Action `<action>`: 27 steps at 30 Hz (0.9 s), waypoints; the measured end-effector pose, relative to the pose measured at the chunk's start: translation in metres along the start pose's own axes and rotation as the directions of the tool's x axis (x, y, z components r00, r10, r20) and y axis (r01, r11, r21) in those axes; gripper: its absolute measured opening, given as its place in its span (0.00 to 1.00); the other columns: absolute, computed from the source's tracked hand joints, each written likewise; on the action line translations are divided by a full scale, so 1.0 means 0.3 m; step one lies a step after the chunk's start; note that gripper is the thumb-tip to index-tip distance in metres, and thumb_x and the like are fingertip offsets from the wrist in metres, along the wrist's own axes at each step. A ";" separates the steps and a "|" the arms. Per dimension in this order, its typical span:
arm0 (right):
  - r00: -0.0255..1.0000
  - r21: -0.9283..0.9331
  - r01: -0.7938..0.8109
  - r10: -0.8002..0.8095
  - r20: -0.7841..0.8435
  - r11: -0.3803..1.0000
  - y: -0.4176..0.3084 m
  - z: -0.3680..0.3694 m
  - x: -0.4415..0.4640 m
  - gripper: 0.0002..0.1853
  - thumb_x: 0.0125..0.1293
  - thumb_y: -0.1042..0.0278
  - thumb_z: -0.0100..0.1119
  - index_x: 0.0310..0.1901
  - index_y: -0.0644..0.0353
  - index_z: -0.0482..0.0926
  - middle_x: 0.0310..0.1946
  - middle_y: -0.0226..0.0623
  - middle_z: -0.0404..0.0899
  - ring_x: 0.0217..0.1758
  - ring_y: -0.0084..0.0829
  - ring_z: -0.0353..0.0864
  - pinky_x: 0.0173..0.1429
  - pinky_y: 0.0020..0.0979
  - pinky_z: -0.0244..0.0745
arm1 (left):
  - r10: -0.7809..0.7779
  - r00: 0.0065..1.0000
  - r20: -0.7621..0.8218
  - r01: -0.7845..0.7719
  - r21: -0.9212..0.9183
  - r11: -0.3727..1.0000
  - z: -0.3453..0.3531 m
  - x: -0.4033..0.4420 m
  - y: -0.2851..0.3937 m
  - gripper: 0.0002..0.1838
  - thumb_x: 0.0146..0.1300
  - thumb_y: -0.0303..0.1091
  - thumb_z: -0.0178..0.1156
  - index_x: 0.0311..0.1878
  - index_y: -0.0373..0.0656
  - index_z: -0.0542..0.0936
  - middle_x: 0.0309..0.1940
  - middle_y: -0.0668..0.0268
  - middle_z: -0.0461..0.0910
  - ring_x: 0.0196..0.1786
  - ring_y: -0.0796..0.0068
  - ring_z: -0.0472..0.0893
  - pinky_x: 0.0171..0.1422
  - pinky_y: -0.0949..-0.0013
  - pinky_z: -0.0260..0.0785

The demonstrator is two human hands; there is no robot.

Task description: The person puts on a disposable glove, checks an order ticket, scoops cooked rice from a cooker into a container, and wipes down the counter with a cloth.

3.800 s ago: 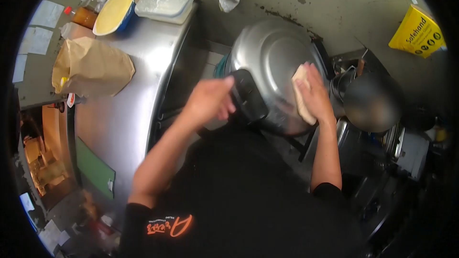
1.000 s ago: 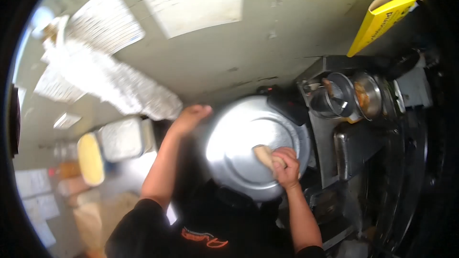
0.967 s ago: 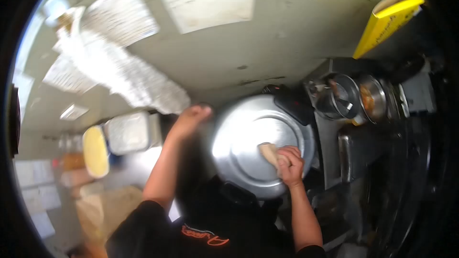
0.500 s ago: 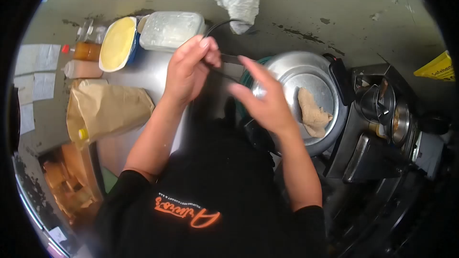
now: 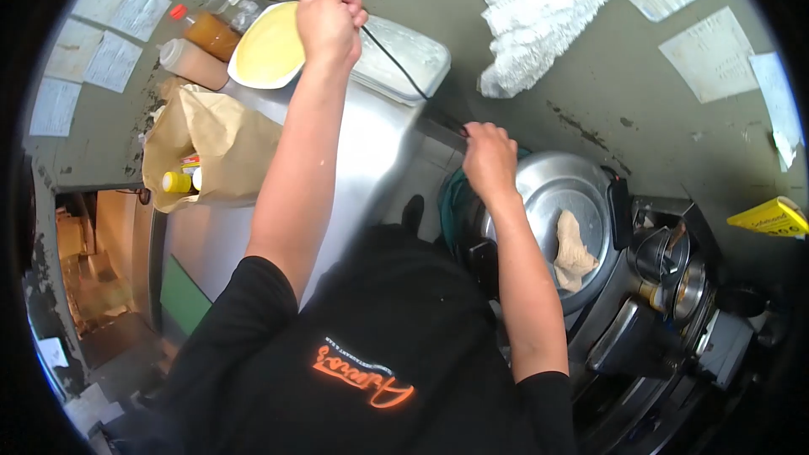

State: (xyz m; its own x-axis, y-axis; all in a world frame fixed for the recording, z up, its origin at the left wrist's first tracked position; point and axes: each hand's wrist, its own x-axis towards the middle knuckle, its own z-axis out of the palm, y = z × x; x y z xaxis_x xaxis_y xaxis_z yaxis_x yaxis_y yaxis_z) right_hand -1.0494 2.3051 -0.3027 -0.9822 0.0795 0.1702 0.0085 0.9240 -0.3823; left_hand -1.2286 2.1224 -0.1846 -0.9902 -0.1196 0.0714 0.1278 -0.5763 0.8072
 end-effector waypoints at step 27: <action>0.875 0.449 -0.273 0.414 -0.251 0.850 0.057 -0.207 0.053 0.32 0.56 0.54 0.67 0.59 0.64 0.71 0.47 0.49 0.78 0.45 0.37 0.80 0.50 0.35 0.74 | -0.283 0.955 -0.093 0.296 0.401 0.867 -0.109 0.394 -0.024 0.23 0.66 0.47 0.55 0.43 0.31 0.75 0.34 0.57 0.80 0.30 0.70 0.78 0.31 0.66 0.72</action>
State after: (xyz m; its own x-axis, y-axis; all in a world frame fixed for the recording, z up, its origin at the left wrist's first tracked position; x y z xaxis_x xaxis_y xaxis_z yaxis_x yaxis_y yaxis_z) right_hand -1.0533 2.3455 -0.2502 -0.8089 0.5458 0.2184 0.1915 0.5959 -0.7799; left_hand -1.3448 2.0858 -0.2012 -0.9763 -0.0265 -0.2146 -0.2044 -0.2111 0.9559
